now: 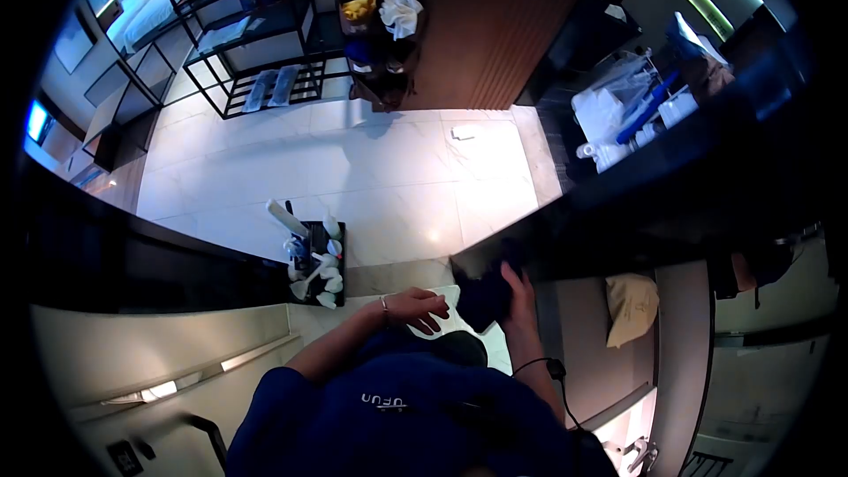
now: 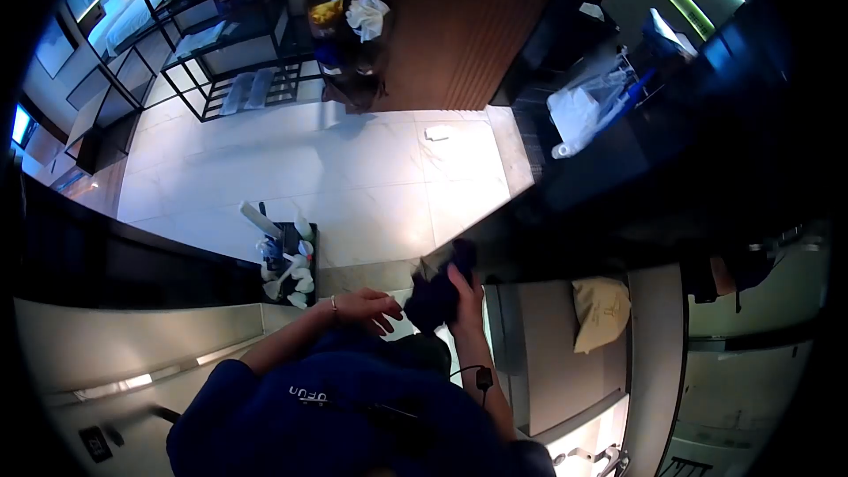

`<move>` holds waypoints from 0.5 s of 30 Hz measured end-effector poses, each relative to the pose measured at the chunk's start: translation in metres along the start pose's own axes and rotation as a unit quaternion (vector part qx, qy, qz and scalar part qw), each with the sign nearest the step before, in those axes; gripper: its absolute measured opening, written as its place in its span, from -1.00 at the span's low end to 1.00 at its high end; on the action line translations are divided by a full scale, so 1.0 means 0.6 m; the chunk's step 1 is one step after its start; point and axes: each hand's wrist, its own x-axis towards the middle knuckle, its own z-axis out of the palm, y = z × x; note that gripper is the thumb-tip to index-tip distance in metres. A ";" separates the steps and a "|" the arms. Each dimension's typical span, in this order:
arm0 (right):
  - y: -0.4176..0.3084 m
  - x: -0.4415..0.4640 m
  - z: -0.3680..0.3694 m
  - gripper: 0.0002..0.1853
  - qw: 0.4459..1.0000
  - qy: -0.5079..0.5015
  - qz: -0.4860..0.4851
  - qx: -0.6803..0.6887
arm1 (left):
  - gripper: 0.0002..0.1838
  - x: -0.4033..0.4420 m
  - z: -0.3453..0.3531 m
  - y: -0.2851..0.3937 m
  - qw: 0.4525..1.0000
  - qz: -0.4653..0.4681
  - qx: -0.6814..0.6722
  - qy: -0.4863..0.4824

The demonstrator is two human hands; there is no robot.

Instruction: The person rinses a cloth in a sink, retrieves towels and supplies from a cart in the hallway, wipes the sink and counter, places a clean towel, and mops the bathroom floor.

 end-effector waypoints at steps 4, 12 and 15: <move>0.033 0.092 0.155 -0.54 0.981 -0.104 -0.005 -0.162 | -0.04 -0.019 -0.104 -0.004 0.900 0.166 -0.375 -0.144; 0.104 0.298 0.291 -0.20 0.496 -0.461 -0.045 -0.735 | -0.52 0.076 -0.263 0.082 0.872 0.165 -0.445 0.118; 0.034 0.386 0.352 -0.28 0.442 -0.392 -0.031 -0.806 | -0.42 0.106 -0.315 0.185 0.892 0.172 -0.393 0.143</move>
